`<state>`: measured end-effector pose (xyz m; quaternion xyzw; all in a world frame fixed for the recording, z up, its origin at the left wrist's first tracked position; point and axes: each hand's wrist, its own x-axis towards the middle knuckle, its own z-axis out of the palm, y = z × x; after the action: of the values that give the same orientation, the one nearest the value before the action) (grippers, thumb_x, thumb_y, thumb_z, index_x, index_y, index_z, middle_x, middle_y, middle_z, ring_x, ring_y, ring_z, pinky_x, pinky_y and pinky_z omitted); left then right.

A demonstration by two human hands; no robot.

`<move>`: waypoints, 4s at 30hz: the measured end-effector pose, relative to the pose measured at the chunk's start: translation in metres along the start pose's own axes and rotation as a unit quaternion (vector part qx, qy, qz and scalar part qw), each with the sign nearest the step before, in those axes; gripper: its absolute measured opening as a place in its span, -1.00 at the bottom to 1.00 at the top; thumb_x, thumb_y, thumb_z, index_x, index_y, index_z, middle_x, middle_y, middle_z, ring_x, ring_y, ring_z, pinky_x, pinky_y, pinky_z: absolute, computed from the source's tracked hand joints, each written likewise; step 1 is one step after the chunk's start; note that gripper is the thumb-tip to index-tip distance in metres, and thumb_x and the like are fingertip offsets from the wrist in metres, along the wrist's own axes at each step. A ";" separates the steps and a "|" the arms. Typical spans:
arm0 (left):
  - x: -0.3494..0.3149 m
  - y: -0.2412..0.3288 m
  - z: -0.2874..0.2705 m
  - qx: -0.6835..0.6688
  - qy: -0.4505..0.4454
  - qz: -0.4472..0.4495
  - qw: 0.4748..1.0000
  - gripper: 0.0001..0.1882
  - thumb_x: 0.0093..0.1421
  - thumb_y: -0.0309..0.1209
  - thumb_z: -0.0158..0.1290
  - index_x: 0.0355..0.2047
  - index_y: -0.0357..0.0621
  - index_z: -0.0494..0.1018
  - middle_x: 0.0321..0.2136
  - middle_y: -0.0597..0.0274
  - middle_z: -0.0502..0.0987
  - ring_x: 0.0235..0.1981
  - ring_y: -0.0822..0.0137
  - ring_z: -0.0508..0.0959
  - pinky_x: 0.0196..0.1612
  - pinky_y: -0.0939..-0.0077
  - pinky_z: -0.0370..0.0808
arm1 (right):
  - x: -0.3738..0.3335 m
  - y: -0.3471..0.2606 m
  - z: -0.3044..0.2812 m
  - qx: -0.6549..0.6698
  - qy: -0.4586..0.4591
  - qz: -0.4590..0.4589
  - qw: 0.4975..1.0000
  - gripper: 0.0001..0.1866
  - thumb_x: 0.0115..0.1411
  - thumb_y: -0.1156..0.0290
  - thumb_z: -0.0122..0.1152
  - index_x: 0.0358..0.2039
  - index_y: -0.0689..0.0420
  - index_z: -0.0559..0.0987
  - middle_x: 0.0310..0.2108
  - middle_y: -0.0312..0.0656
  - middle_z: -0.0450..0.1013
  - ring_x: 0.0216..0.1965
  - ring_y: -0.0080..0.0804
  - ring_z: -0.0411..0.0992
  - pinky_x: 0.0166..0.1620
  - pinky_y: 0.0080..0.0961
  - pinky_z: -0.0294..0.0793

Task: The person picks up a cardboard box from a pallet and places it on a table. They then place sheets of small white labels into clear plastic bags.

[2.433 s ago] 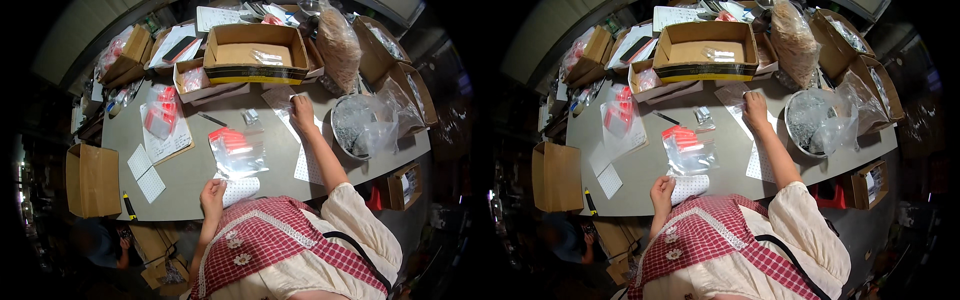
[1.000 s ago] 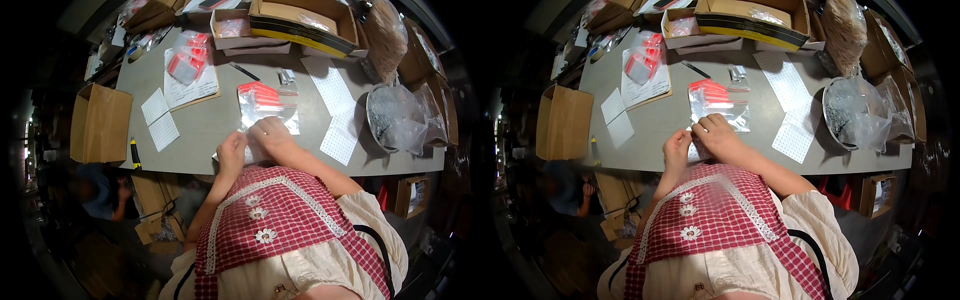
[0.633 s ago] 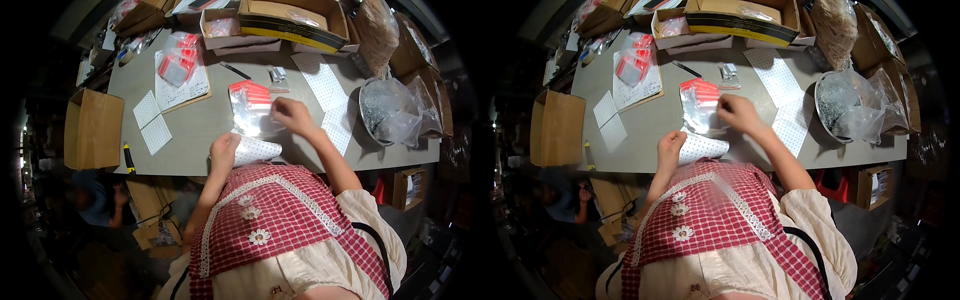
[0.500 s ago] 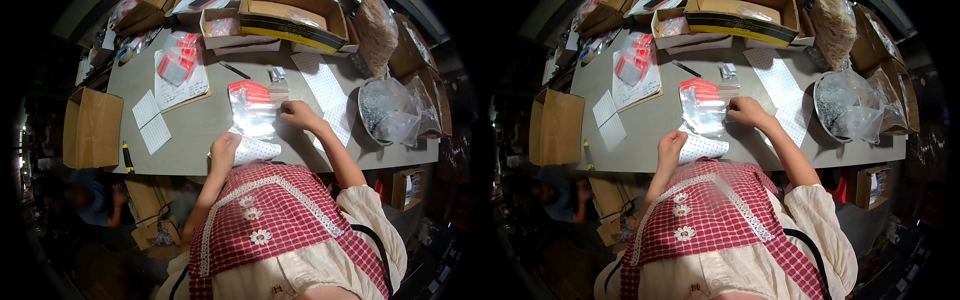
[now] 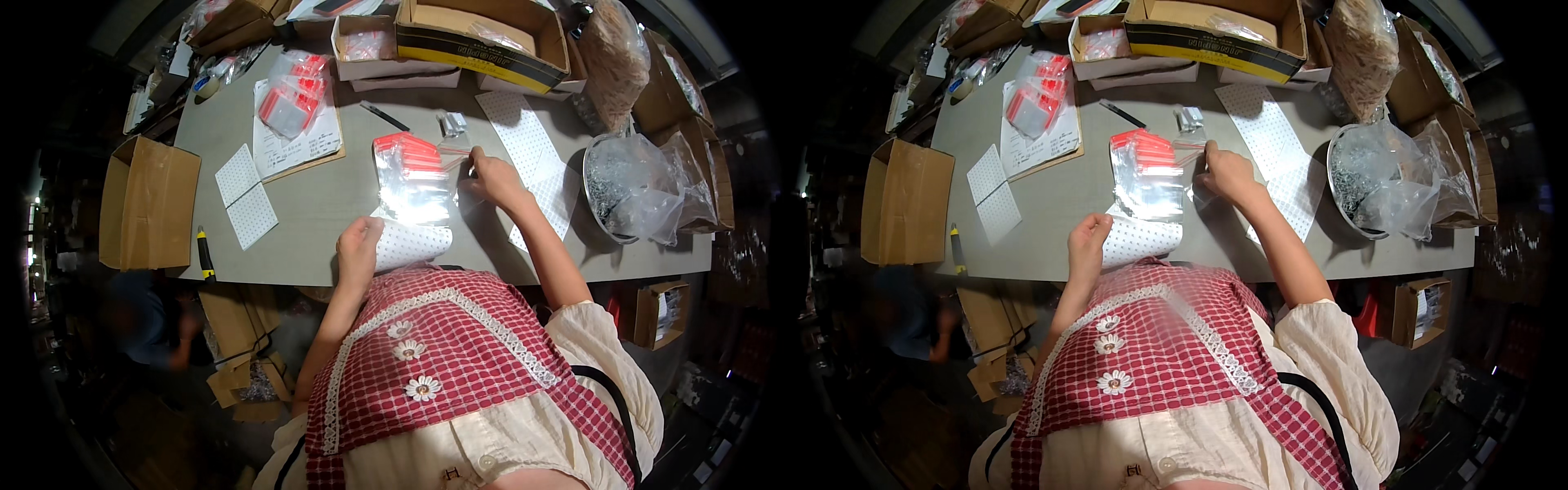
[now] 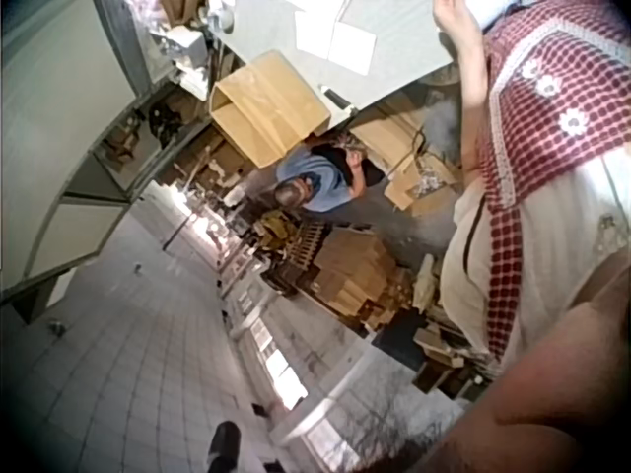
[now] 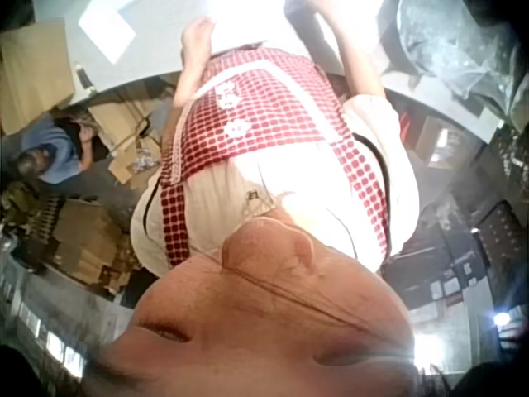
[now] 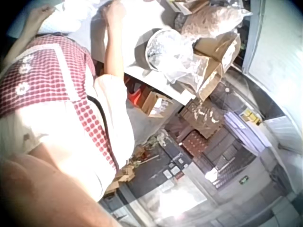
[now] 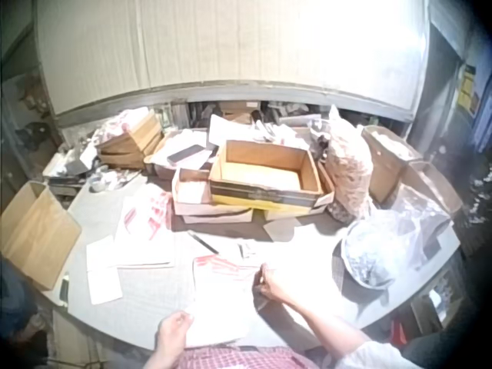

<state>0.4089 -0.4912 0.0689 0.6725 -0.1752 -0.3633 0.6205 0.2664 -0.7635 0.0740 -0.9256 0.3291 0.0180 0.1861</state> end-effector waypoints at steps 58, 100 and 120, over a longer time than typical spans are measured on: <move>-0.012 0.023 -0.001 -0.127 0.058 0.022 0.990 -0.81 0.39 -0.36 0.03 -0.30 -0.23 0.47 -0.40 0.34 0.54 -0.38 0.58 0.46 -0.27 0.67 0.38 | 0.000 0.045 0.003 0.348 -0.057 0.023 0.935 -0.81 0.02 0.46 0.24 -0.32 0.21 0.53 -0.42 -0.14 0.54 -0.39 -0.30 0.54 -0.30 -0.42 0.51; -0.012 0.019 -0.002 -0.098 0.062 0.016 0.993 -0.81 0.40 -0.37 0.00 -0.28 -0.26 0.45 -0.36 0.32 0.54 -0.33 0.56 0.46 -0.21 0.66 0.38 | 0.047 0.048 -0.015 -0.016 0.109 0.043 0.993 -0.54 0.00 0.25 0.38 -0.22 0.27 0.41 -0.38 0.13 0.56 -0.21 0.05 0.55 -0.18 -0.06 0.54; -0.007 0.019 0.004 -0.068 0.055 0.061 0.994 -0.77 0.41 -0.33 0.01 -0.22 -0.29 0.49 -0.33 0.29 0.55 -0.30 0.53 0.49 -0.18 0.62 0.41 | 0.097 0.058 -0.145 0.462 0.397 -0.003 0.794 -0.73 0.27 0.30 0.26 -0.24 0.29 0.61 -0.57 -0.20 0.54 -0.64 -0.53 0.49 -0.54 -0.58 0.41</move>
<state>0.4051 -0.4923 0.0894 0.6359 -0.1569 -0.2985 0.6942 0.2932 -0.9150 0.1748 -0.6569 0.3401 -0.5053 0.4444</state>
